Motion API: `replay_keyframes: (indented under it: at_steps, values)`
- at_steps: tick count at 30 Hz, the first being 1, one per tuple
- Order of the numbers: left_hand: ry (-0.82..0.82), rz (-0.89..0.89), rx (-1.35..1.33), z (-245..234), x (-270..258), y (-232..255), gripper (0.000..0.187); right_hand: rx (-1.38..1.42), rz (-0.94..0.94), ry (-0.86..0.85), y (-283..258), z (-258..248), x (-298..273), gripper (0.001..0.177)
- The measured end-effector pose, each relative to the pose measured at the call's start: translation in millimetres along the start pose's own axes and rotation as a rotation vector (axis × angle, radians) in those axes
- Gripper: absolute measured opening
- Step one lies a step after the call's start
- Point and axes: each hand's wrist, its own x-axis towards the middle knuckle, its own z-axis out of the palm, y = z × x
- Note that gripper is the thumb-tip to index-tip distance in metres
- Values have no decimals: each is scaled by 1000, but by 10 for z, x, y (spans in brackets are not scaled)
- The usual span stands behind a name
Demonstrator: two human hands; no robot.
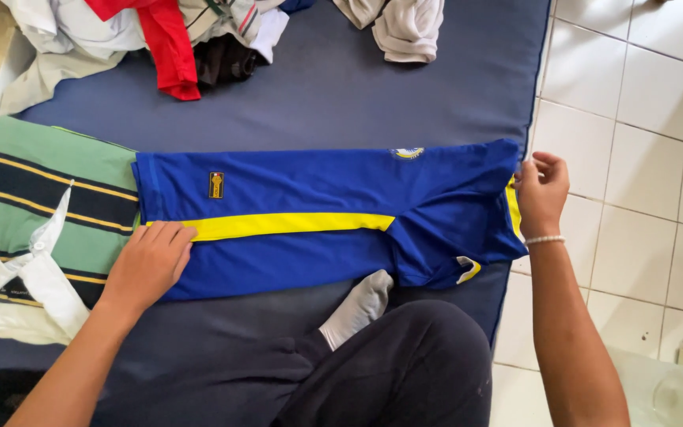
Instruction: The person is smoothing out and folding a blue and yellow sports jersey on a mattress.
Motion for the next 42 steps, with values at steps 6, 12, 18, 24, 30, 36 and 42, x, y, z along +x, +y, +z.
replay_keyframes:
  at_steps: [6, 12, 18, 24, 30, 36, 42]
  values:
    - [47, -44, -54, -104, 242, 416, 25, -365, -58, -439, -726, -478, -1197, 19]
    - [85, 99, -512, -387, 1008, 1650, 30, -758, -124, -628, -257, -659, -1901, 49]
    - [56, 245, -618, -123, 1557, 2798, 38, -733, -52, -359, 52, -682, -2084, 33]
    - [86, 262, -381, 161, 1570, 3145, 49, -531, 75, -304, -135, -673, -2116, 21]
    - [223, 234, -275, 332, 1459, 3202, 38, -136, 407, -468, -160, -746, -2154, 19]
    - [315, 169, -265, 231, 1532, 3187, 7, 273, 610, -606, -242, -700, -2169, 12]
    - [380, 66, -421, -86, 1552, 3010, 9, 501, 530, -594, -562, -660, -2171, 20]
